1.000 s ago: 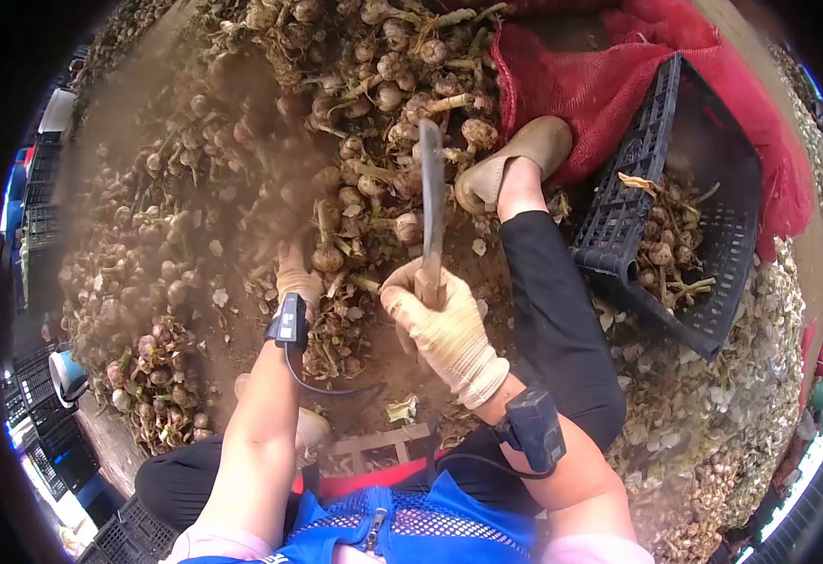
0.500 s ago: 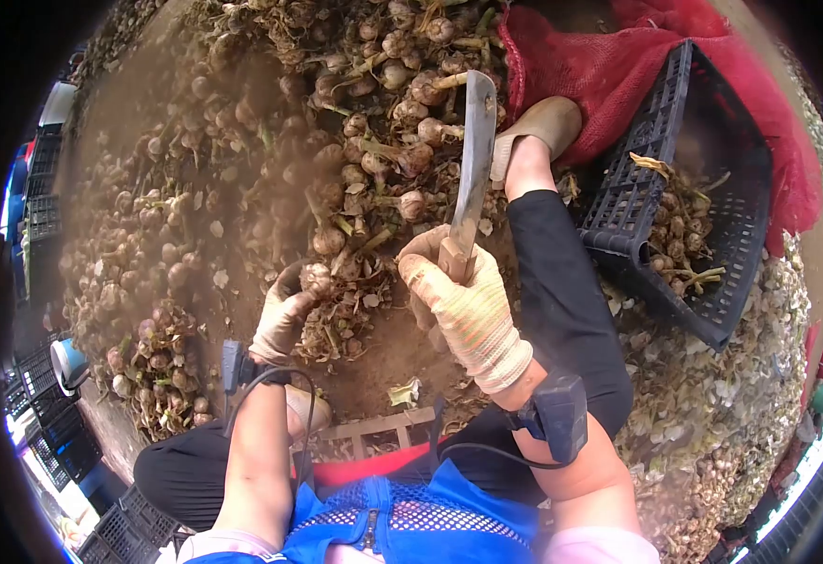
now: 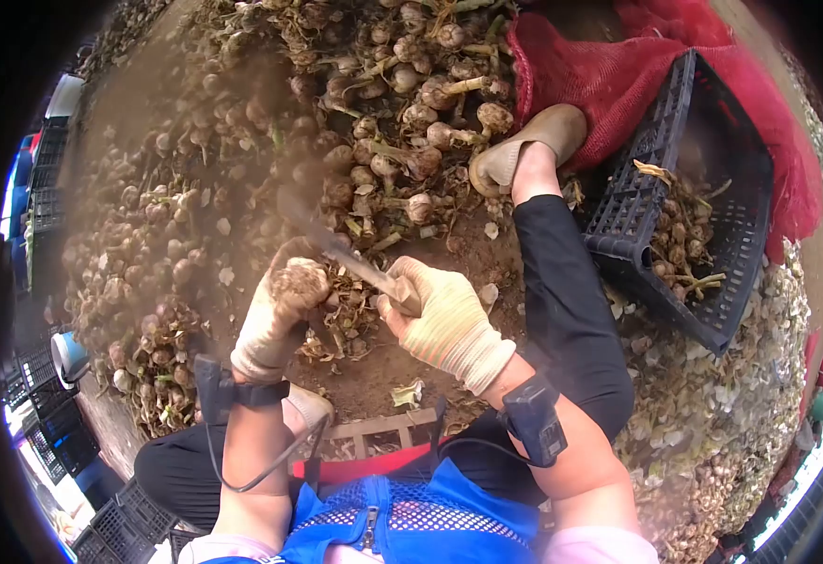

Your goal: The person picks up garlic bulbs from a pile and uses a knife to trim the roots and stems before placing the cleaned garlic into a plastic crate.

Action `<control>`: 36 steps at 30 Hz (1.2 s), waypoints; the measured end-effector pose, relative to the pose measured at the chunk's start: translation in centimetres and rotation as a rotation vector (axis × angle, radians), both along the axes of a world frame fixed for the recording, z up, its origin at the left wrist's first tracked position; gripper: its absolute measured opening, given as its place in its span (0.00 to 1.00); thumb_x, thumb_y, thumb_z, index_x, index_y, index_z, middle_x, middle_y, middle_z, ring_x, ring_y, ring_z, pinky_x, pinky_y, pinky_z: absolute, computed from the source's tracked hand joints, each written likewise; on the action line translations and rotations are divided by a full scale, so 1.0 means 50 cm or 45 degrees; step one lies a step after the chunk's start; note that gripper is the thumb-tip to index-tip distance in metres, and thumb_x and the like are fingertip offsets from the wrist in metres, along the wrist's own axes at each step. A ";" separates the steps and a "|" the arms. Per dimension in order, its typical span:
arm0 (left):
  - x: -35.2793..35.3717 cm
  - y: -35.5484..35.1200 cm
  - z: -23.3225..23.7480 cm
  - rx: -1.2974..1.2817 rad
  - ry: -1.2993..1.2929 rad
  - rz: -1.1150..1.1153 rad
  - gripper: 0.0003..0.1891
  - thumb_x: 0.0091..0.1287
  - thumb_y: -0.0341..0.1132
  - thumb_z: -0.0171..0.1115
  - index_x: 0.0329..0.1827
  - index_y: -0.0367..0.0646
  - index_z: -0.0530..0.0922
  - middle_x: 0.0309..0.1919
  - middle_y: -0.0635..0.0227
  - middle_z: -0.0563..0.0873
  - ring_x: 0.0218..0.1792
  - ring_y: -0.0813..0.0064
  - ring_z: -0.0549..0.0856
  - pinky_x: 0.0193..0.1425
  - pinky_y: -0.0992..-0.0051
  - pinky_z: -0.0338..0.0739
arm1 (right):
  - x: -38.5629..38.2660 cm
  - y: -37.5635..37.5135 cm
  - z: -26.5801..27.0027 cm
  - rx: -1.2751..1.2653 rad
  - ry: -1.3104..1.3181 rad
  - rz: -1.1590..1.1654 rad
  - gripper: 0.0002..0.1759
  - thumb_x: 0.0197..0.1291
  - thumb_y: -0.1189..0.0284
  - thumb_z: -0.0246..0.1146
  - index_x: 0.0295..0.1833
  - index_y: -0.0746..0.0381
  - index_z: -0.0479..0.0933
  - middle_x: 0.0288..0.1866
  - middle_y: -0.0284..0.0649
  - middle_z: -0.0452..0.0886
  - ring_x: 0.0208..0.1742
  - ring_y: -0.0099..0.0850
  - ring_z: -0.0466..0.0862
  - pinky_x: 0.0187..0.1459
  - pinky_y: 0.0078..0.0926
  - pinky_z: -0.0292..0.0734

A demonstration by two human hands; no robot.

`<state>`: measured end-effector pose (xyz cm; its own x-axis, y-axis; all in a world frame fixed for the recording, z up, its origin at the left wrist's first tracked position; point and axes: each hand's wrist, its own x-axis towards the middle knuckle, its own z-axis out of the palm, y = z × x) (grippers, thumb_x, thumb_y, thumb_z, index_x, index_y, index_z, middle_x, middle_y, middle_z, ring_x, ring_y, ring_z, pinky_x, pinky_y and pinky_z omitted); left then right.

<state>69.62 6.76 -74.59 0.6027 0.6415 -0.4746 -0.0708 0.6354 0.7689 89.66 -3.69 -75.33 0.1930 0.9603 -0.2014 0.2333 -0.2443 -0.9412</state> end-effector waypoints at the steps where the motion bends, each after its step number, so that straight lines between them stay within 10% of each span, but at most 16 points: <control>1: -0.001 -0.001 0.025 0.044 0.042 -0.005 0.41 0.50 0.38 0.81 0.66 0.39 0.68 0.45 0.70 0.82 0.46 0.77 0.83 0.50 0.76 0.80 | -0.004 -0.001 0.001 0.017 -0.065 0.023 0.09 0.59 0.74 0.65 0.45 0.63 0.76 0.25 0.34 0.75 0.29 0.22 0.75 0.35 0.24 0.76; 9: -0.008 -0.030 0.108 0.841 0.136 -0.188 0.45 0.41 0.27 0.84 0.67 0.44 0.71 0.50 0.72 0.81 0.54 0.78 0.80 0.62 0.75 0.74 | -0.001 0.006 0.019 -0.083 0.076 -0.089 0.07 0.58 0.74 0.66 0.41 0.63 0.77 0.26 0.31 0.75 0.29 0.20 0.74 0.36 0.25 0.76; 11: 0.045 -0.040 0.163 0.472 -0.064 -0.082 0.45 0.44 0.25 0.80 0.69 0.43 0.69 0.53 0.69 0.80 0.56 0.75 0.79 0.63 0.73 0.73 | 0.003 0.009 -0.004 -0.054 0.121 -0.170 0.06 0.58 0.74 0.66 0.39 0.62 0.78 0.27 0.30 0.76 0.30 0.19 0.73 0.36 0.24 0.75; 17: 0.277 -0.053 0.239 1.454 0.002 -0.269 0.42 0.55 0.30 0.70 0.74 0.39 0.60 0.65 0.51 0.72 0.67 0.58 0.73 0.71 0.64 0.67 | 0.015 -0.005 -0.162 0.066 0.480 -0.291 0.13 0.60 0.71 0.68 0.47 0.65 0.79 0.34 0.29 0.80 0.35 0.21 0.77 0.40 0.22 0.76; 21: 0.210 0.058 0.101 1.619 0.330 0.026 0.32 0.56 0.24 0.69 0.67 0.43 0.74 0.63 0.57 0.78 0.68 0.62 0.74 0.72 0.65 0.68 | 0.036 0.015 -0.041 -0.361 0.410 -0.317 0.06 0.60 0.75 0.62 0.42 0.63 0.78 0.32 0.29 0.78 0.34 0.19 0.75 0.40 0.22 0.75; 23: 0.103 0.110 -0.054 1.404 1.016 0.213 0.27 0.62 0.23 0.63 0.67 0.47 0.75 0.61 0.56 0.80 0.63 0.63 0.78 0.71 0.65 0.72 | 0.035 0.022 -0.043 -0.286 0.246 -0.282 0.02 0.60 0.77 0.61 0.38 0.63 0.77 0.30 0.29 0.78 0.34 0.18 0.75 0.40 0.21 0.75; 27: -0.070 0.166 -0.273 1.038 1.816 -0.094 0.36 0.55 0.28 0.68 0.71 0.43 0.68 0.62 0.48 0.78 0.62 0.52 0.79 0.68 0.63 0.73 | 0.009 0.025 -0.057 -0.372 0.316 -0.269 0.02 0.60 0.77 0.63 0.38 0.62 0.77 0.28 0.29 0.78 0.32 0.18 0.75 0.38 0.20 0.75; 29: -0.099 0.149 -0.328 1.286 1.670 -0.415 0.33 0.59 0.27 0.64 0.70 0.42 0.69 0.60 0.48 0.80 0.62 0.50 0.79 0.70 0.62 0.71 | 0.002 0.028 -0.065 -0.312 0.171 -0.172 0.02 0.60 0.76 0.63 0.38 0.62 0.77 0.29 0.29 0.78 0.31 0.18 0.76 0.37 0.20 0.75; 36: -0.159 0.061 -0.416 0.751 0.965 0.249 0.22 0.70 0.25 0.57 0.68 0.37 0.73 0.60 0.57 0.82 0.59 0.69 0.80 0.65 0.74 0.72 | -0.012 0.039 -0.051 -0.313 0.148 -0.151 0.04 0.61 0.74 0.64 0.39 0.61 0.77 0.30 0.32 0.80 0.32 0.19 0.77 0.37 0.22 0.76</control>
<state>61.68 9.81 -95.39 0.1283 0.9561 -0.2634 0.5100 0.1642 0.8444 89.08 -1.74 -77.90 0.2631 0.8519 -0.4528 0.0836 -0.4877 -0.8690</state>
